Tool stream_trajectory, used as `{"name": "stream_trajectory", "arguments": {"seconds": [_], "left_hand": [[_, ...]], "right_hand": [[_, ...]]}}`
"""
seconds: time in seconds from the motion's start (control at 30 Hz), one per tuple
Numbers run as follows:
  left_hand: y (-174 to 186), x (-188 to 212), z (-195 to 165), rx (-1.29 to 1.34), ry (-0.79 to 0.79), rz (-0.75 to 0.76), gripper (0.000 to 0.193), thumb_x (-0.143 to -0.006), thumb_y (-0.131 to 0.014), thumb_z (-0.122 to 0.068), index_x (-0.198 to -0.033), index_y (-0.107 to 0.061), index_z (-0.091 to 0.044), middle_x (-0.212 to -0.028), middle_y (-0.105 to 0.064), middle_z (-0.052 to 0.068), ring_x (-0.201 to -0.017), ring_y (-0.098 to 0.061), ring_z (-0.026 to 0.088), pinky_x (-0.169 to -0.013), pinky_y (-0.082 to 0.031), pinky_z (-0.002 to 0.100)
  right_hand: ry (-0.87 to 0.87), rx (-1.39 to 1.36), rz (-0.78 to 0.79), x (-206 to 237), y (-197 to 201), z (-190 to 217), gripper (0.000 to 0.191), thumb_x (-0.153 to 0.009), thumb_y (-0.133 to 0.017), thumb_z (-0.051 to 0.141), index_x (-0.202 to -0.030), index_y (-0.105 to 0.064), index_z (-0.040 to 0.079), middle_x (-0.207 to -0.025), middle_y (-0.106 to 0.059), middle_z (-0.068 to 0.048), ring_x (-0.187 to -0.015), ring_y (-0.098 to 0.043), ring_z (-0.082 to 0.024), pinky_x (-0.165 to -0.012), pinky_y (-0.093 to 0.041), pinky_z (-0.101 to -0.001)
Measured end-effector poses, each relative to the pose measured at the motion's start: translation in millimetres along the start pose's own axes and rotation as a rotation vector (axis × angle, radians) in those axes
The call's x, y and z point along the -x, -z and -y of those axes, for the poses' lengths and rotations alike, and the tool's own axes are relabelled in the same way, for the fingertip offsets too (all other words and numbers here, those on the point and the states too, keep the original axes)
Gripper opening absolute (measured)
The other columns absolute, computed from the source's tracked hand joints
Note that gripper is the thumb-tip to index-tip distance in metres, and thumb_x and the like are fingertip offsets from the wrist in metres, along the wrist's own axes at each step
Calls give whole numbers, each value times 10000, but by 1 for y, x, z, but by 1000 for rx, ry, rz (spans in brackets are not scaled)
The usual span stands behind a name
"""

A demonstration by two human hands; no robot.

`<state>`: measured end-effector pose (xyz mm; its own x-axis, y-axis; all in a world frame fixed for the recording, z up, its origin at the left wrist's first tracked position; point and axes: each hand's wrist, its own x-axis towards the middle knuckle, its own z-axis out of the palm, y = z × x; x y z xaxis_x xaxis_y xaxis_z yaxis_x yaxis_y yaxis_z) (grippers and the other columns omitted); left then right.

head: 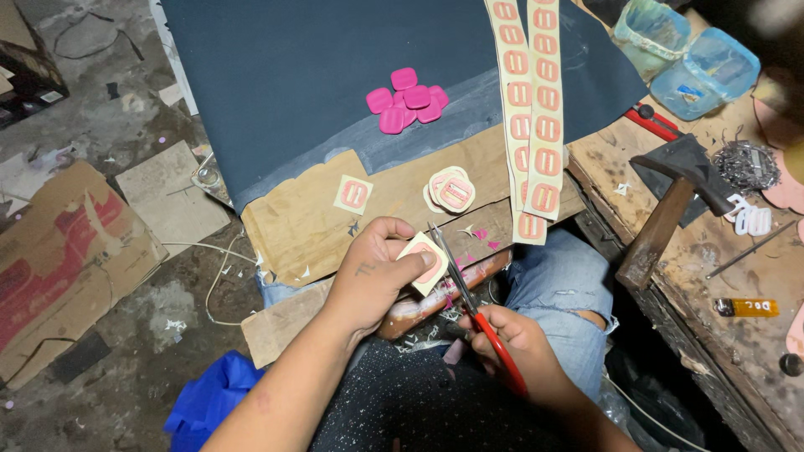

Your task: The person cuts small rectangular pieces from a sticker sheet using scissors, then places a pink foam piece on top of each cutout. They use a hammer to press the layers together on a wooden board, repeating the process for multiple units.

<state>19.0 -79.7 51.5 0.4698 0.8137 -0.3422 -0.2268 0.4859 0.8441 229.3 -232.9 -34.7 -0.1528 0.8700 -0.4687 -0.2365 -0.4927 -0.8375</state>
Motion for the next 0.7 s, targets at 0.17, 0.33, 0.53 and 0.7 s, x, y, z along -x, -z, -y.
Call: {"name": "stream_trajectory", "arguments": {"seconds": [0.17, 0.33, 0.53, 0.7], "left_hand": [[3, 0, -2, -74, 18, -4, 390, -829, -685, 35, -1150, -464, 27, -998, -746, 217, -830, -729, 196, -719, -601, 316], [7, 3, -1, -230, 30, 59, 368, -843, -694, 27, -1146, -485, 15, -969, -739, 173, -762, -677, 199, -627, -538, 326], [-5, 22, 23, -280, 44, 396, 433, -829, -733, 5, -1183, -484, -19, -950, -699, 80, -863, -695, 123, -734, -568, 268], [-15, 25, 42, 26, 136, 307, 260, -911, -715, -17, -1132, -592, 43, -1031, -739, 113, -929, -721, 147, -839, -586, 285]], "right_hand": [[-47, -20, -1, 3, 6, -3, 294, -917, -699, 203, -1165, -678, 46, -706, -610, 25, -545, -482, -62, -489, -361, -218], [-24, -19, -42, -1, 5, -3, 294, -904, -718, 164, -1156, -664, 24, -712, -609, 3, -543, -518, -94, -490, -400, -239], [189, -72, -108, -7, -11, 21, 380, -863, -711, 118, -1200, -578, 6, -1004, -711, -87, -804, -653, -138, -710, -540, -295], [330, -29, -356, -8, -19, 31, 444, -844, -715, 120, -1233, -540, -1, -1059, -702, -83, -932, -686, -146, -818, -565, -310]]}}
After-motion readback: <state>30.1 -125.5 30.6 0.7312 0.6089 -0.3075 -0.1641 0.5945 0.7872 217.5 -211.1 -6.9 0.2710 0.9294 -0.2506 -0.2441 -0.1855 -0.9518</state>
